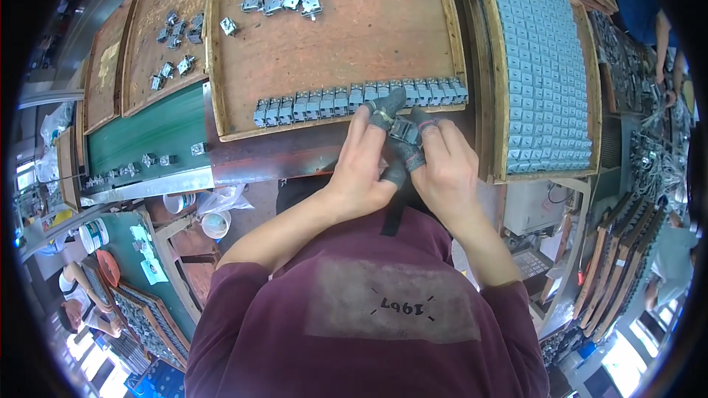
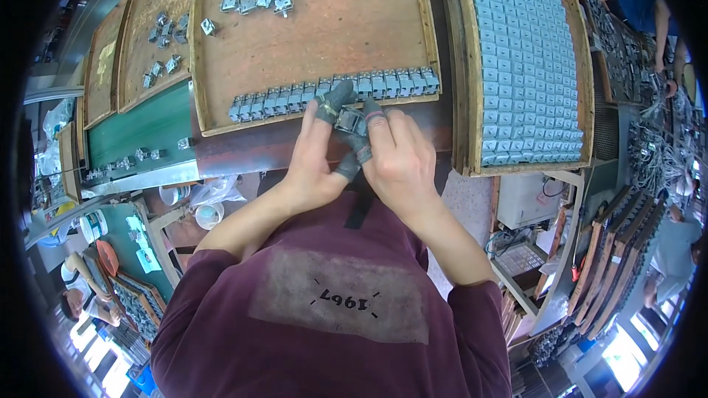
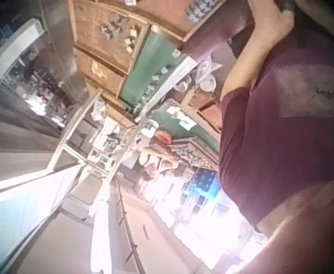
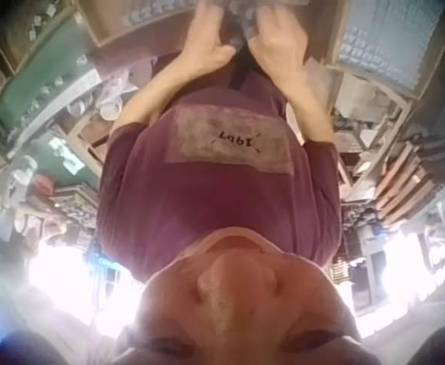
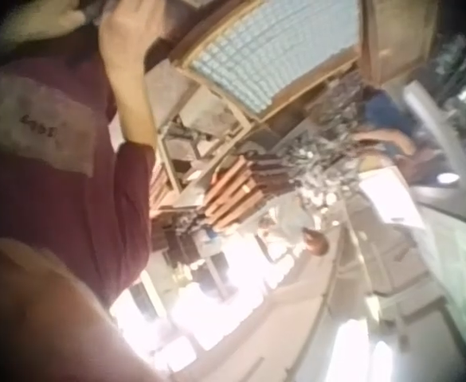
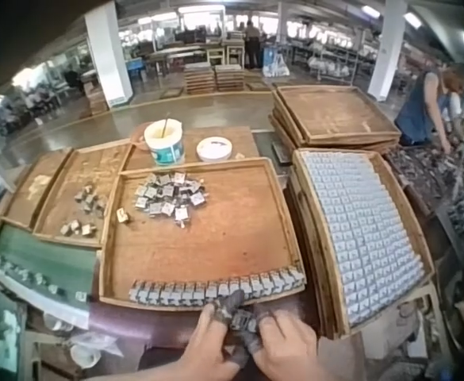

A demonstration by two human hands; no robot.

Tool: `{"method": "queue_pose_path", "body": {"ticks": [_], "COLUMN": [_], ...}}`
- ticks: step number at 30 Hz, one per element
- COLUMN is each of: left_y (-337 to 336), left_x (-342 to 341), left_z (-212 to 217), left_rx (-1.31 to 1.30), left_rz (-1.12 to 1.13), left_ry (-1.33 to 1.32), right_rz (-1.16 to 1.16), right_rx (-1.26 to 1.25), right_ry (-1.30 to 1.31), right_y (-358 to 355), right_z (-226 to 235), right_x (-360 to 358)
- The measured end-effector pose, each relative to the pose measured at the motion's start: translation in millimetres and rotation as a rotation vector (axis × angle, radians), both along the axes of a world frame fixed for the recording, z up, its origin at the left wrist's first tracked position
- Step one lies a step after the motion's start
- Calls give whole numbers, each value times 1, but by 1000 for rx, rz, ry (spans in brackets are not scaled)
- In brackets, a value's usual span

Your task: The person sorts small metal electronic components by hand, placing them into a grid-like tray.

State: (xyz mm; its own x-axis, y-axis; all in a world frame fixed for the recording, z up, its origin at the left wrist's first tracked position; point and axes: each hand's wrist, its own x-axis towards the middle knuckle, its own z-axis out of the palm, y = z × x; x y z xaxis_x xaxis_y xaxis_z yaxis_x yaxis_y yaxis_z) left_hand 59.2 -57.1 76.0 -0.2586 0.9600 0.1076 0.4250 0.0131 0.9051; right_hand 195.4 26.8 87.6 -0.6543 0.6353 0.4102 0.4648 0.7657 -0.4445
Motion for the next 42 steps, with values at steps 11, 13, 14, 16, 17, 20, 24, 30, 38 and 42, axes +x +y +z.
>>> {"method": "queue_pose_path", "body": {"ticks": [11, 13, 14, 16, 17, 20, 24, 30, 38, 42], "left_y": [5, 11, 10, 9, 12, 10, -21, -66, -50, -51], "left_x": [-4, 5, 5, -2, -6, -22, -99, -230, -232, -233], "left_z": [-10, -6, -6, -9, -12, -9, -8, -54, -62, -59], "left_rx": [208, 434, 438, 297, 304, 208, -78, -411, -654, -633], "left_rz": [-162, -81, -95, -199, -253, -195, 314, 475, 116, 91], "left_ry": [149, 185, 177, 226, 230, 419, 561, -72, 1, 54], "right_rz": [251, 241, 223, 159, 170, 127, -604, -1103, -814, -1122], "right_rx": [-814, -758, -774, -765, -746, -754, -340, -239, -721, -549], "right_ry": [15, 21, 29, 40, -24, 0, 254, -173, 54, 19], "right_y": [17, 15, 14, 15, 15, 39, 106, 235, 272, 263], "right_z": [1, 3, 7, 8, 3, 2, 4, -74, -79, -55], "right_x": [23, 28, 29, 32, 33, 56, 141, 370, 420, 401]}}
